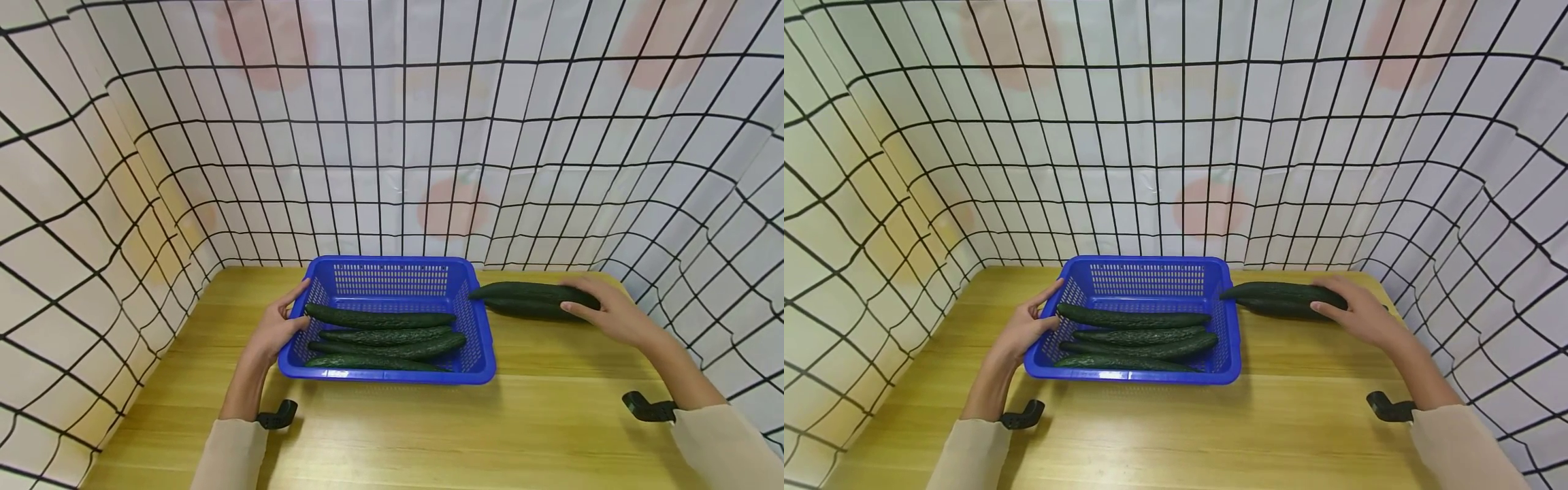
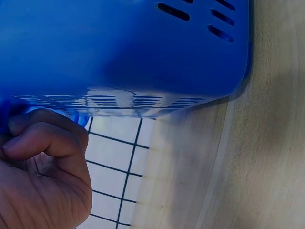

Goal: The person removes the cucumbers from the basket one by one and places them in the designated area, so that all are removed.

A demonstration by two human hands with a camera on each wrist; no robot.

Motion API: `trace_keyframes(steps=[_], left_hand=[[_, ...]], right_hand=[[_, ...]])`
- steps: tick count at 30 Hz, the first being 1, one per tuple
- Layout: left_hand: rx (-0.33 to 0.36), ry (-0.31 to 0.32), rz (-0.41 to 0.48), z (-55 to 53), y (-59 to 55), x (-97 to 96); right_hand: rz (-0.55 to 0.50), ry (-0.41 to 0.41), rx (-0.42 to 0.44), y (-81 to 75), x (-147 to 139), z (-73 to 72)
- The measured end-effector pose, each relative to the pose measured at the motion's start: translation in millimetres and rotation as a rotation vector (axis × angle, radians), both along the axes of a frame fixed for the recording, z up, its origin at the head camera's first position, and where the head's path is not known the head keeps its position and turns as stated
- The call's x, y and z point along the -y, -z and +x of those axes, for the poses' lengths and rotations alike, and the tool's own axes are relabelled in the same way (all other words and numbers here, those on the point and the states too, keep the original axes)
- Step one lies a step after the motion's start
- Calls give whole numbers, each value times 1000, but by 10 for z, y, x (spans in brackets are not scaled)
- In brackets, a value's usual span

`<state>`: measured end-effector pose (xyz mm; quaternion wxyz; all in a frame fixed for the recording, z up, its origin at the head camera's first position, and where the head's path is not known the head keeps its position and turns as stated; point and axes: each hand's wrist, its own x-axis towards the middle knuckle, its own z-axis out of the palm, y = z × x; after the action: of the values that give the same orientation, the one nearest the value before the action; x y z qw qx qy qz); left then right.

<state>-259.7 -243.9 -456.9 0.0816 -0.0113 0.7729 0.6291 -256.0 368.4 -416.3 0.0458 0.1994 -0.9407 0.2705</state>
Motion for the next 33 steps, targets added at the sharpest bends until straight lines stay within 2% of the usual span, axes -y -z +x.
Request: trace_keyframes(steps=[6, 14, 22, 28, 33], left_hand=[[0, -4, -3, -4, 7, -4], [-2, -8, -1, -12, 10, 5], [1, 0, 11, -2, -10, -5], [-1, 5, 17, -5, -30, -11], [4, 1, 23, 9, -28, -2]], right_hand=[[-4, 56, 60, 135, -140, 57], [-25, 78, 74, 331, -296, 62], [17, 54, 106, 577, -409, 60], [29, 51, 108, 678, -404, 37], [16, 16, 89, 752, -396, 6]])
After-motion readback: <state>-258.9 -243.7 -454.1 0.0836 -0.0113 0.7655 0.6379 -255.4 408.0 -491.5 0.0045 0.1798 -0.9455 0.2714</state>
